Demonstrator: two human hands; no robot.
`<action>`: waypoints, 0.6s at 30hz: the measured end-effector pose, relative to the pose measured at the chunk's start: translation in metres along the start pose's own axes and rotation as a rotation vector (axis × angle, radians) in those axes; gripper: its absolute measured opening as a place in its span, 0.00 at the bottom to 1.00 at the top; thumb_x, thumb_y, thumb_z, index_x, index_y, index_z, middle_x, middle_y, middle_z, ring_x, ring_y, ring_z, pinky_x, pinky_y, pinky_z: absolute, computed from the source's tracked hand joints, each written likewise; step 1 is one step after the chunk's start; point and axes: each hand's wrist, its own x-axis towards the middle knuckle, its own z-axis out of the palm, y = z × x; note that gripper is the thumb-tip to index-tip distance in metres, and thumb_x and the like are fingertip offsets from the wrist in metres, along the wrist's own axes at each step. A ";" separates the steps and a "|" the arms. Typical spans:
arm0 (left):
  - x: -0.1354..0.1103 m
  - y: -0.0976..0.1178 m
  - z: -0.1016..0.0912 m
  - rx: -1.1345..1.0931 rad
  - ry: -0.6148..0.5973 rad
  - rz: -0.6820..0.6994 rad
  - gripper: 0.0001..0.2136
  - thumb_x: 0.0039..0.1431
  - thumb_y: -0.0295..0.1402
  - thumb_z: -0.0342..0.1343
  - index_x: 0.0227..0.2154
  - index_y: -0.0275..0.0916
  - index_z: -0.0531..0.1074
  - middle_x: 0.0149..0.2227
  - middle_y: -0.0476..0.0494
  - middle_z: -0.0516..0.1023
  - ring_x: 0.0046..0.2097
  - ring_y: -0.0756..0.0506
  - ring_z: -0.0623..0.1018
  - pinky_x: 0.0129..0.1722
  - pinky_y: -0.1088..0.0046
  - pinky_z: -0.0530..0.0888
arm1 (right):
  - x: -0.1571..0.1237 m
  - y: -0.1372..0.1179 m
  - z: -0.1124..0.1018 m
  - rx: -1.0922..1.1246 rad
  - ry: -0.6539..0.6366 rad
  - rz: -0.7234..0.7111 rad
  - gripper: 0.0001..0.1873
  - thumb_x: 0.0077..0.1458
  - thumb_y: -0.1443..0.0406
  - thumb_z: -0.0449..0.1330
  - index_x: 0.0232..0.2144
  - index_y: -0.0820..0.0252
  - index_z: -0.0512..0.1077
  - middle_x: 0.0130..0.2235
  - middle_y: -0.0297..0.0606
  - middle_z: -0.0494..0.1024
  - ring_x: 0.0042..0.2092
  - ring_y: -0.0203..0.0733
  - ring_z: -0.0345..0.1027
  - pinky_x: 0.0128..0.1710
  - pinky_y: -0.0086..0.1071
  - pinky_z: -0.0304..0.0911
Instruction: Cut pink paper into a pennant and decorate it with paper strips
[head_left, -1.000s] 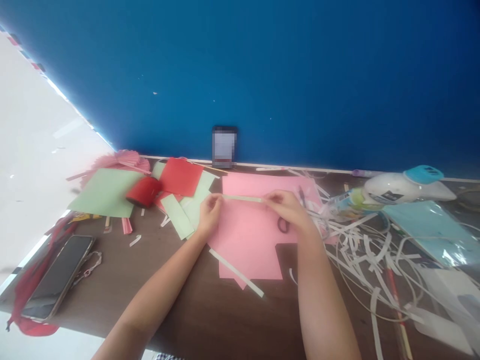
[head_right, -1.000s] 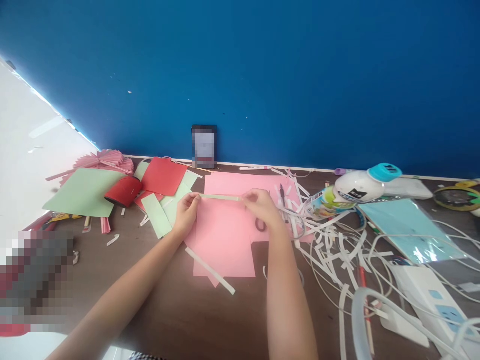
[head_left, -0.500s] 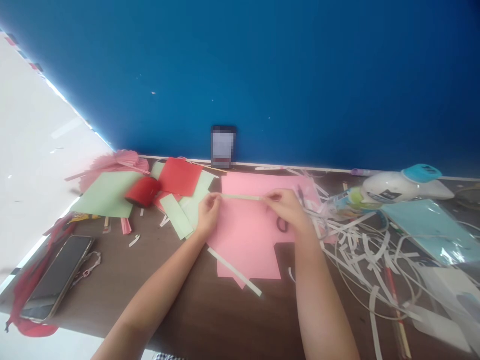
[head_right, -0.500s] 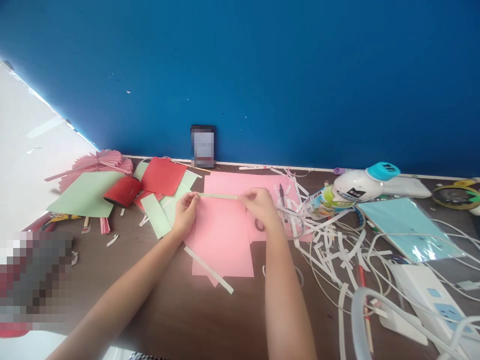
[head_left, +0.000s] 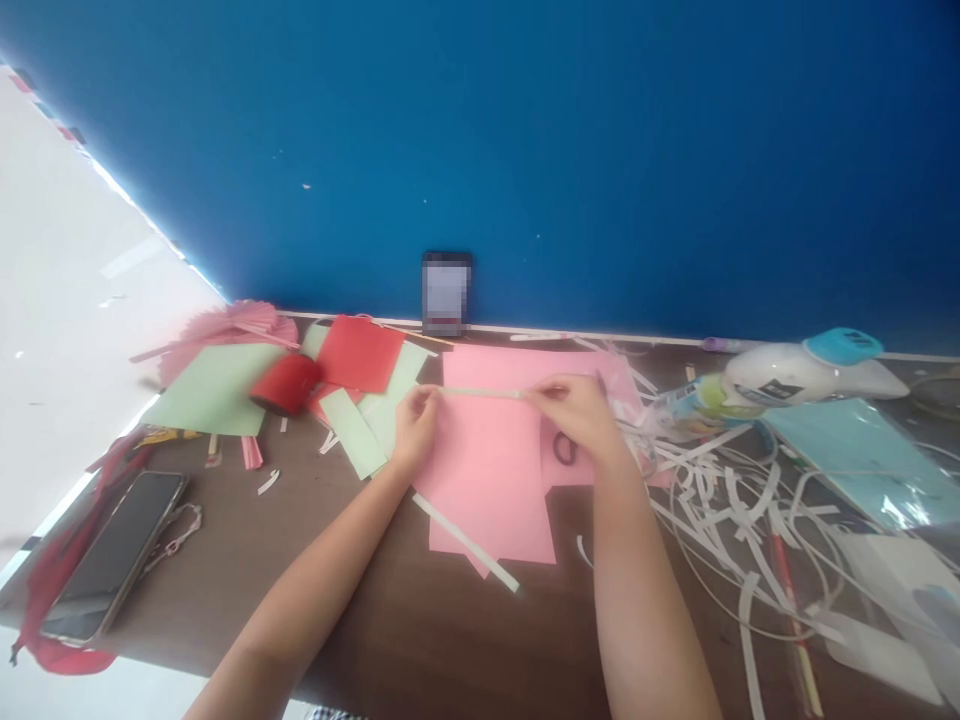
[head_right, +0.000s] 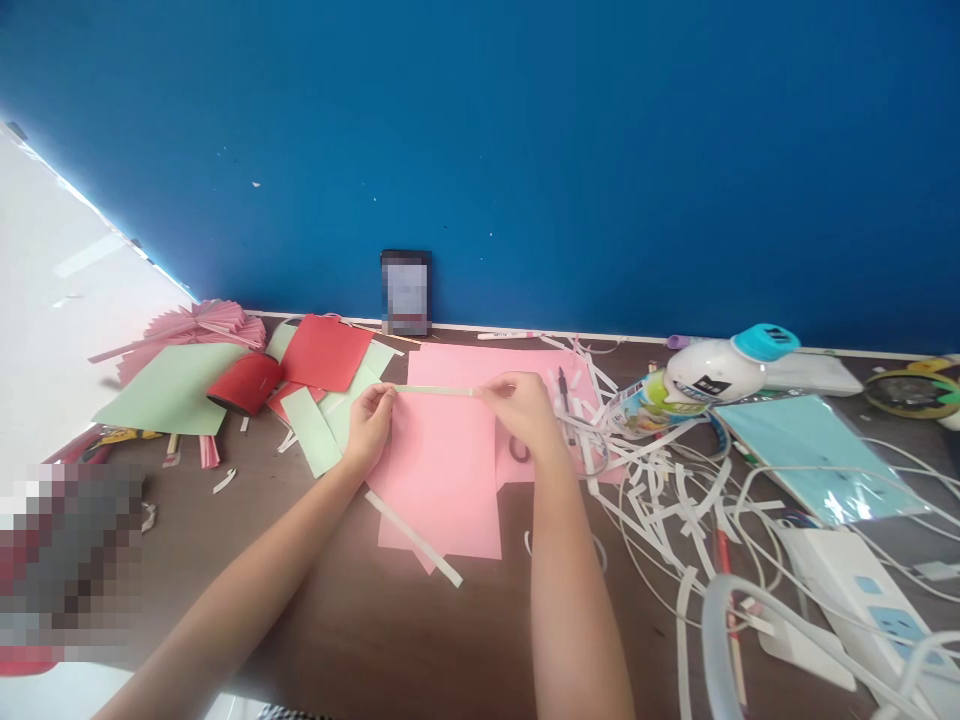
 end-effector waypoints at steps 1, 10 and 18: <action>0.000 -0.001 0.000 -0.002 0.000 0.005 0.07 0.53 0.36 0.49 0.30 0.38 0.69 0.30 0.47 0.72 0.33 0.49 0.71 0.35 0.73 0.68 | -0.001 -0.002 0.000 -0.002 0.001 0.003 0.09 0.41 0.61 0.61 0.23 0.62 0.73 0.31 0.40 0.77 0.34 0.43 0.70 0.36 0.33 0.64; 0.003 -0.005 0.000 -0.023 0.002 0.026 0.07 0.53 0.36 0.49 0.30 0.38 0.68 0.31 0.47 0.71 0.34 0.49 0.71 0.38 0.72 0.67 | -0.003 -0.011 -0.001 -0.017 0.027 0.035 0.08 0.39 0.62 0.62 0.22 0.62 0.73 0.29 0.40 0.77 0.33 0.43 0.70 0.35 0.33 0.64; 0.002 -0.002 0.000 -0.004 0.014 0.032 0.07 0.53 0.35 0.49 0.30 0.38 0.68 0.31 0.46 0.72 0.36 0.48 0.72 0.39 0.71 0.67 | -0.002 -0.006 0.001 -0.037 0.052 0.032 0.08 0.39 0.62 0.62 0.22 0.62 0.74 0.30 0.40 0.78 0.33 0.44 0.71 0.33 0.34 0.65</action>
